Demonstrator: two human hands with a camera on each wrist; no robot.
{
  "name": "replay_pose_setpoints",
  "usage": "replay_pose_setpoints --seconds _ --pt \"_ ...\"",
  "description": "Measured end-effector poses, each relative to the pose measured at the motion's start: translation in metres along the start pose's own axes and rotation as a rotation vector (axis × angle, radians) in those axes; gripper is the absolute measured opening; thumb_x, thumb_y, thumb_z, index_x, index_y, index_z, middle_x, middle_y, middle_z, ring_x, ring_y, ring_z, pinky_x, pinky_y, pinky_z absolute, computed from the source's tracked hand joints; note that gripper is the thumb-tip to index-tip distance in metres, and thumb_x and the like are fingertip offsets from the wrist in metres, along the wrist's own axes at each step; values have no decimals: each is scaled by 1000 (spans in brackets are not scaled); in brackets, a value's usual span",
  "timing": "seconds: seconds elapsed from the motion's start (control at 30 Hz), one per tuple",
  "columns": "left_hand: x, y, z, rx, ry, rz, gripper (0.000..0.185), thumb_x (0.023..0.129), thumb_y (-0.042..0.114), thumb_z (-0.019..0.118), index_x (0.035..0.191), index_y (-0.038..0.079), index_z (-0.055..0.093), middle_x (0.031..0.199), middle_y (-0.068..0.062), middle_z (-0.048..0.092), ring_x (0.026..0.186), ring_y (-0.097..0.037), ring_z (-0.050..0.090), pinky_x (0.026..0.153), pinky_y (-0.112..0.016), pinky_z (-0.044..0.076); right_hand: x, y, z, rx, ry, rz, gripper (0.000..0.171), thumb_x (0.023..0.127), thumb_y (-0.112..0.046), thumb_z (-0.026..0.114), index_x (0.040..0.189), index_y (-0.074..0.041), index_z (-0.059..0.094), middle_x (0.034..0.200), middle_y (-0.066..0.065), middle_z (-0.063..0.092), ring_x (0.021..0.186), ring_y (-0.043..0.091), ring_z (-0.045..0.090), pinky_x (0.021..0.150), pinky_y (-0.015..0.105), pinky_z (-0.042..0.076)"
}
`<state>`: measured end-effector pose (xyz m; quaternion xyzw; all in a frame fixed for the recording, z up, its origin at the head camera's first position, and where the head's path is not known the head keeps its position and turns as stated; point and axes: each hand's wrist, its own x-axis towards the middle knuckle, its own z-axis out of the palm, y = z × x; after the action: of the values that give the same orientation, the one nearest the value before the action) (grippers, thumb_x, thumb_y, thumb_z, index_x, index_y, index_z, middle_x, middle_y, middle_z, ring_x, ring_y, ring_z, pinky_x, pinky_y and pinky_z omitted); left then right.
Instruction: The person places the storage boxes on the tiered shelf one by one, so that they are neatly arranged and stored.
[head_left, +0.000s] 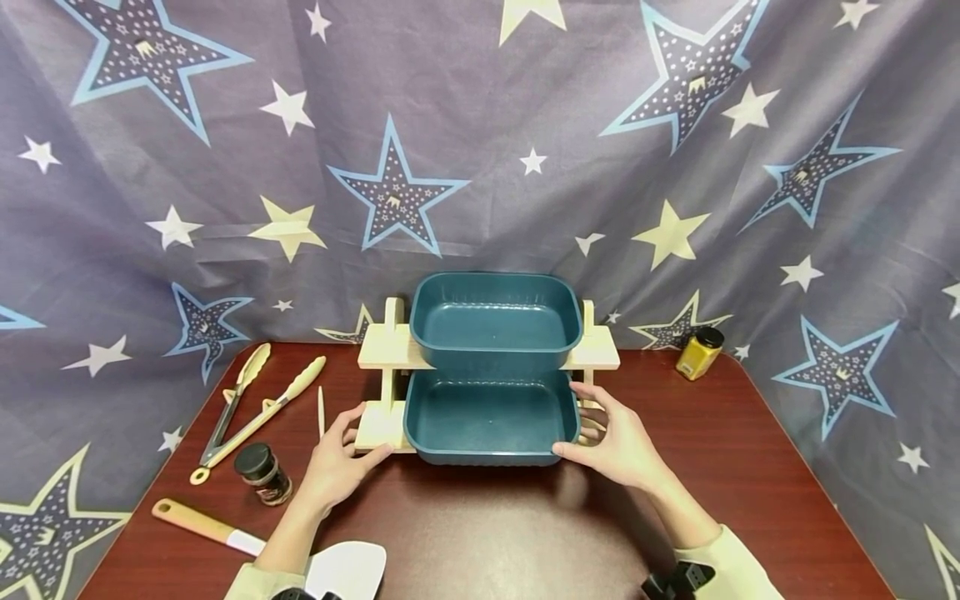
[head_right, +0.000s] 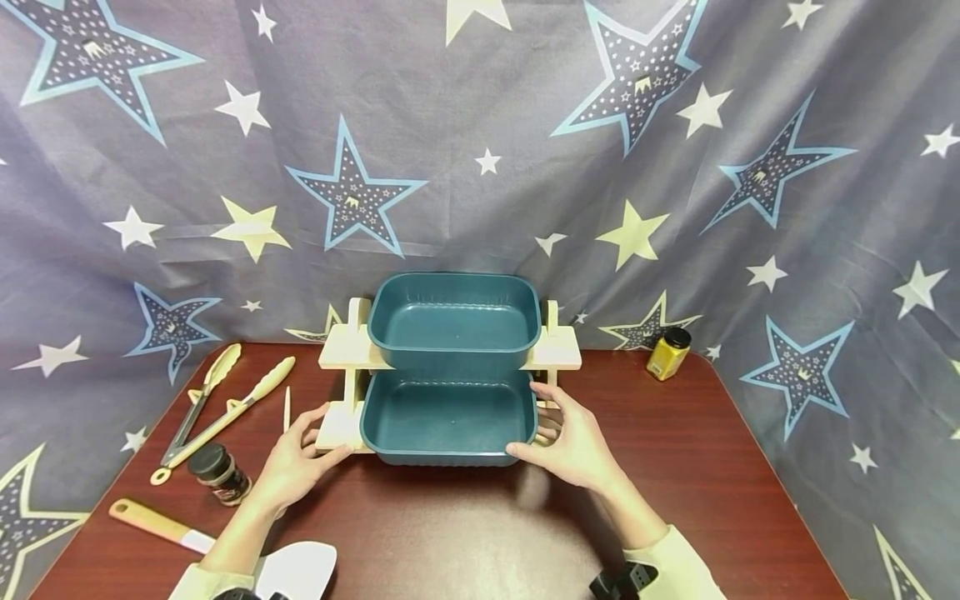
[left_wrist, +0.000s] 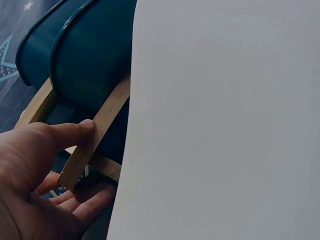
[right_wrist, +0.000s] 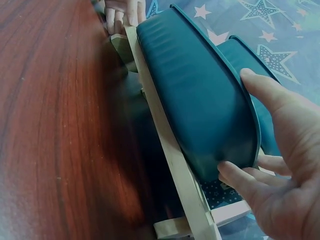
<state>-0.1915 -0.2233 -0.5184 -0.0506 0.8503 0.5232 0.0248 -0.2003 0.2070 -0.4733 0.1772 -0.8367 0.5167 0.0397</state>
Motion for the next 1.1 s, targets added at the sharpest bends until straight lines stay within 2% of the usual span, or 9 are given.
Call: replay_pose_setpoints --seconds 0.4,0.57,0.8,1.1 --pt "0 0 0 -4 2 0 84 92 23 86 162 15 39 132 -24 67 117 -31 74 79 -20 52 -2 -1 2 23 8 5 92 77 -8 96 155 0 49 141 27 65 120 43 72 90 33 62" --pt "-1 0 0 -2 4 -3 84 92 23 86 162 14 39 132 -24 67 118 -32 74 79 -20 52 -4 -3 4 -53 18 -31 98 74 -13 99 157 0 48 146 25 63 118 41 74 90 37 62" --pt "-1 1 1 -1 9 -3 83 93 23 86 161 15 40 132 -23 67 117 -31 74 79 -20 52 -6 -3 7 -271 66 -120 105 68 -29 103 155 0 51 147 22 63 112 32 78 91 41 62" --pt "-1 1 1 -5 7 -1 84 93 23 86 162 15 39 132 -23 67 116 -30 74 79 -20 52 -6 -4 8 -311 84 -110 105 69 -33 102 156 -2 52 144 21 65 109 30 79 90 42 63"
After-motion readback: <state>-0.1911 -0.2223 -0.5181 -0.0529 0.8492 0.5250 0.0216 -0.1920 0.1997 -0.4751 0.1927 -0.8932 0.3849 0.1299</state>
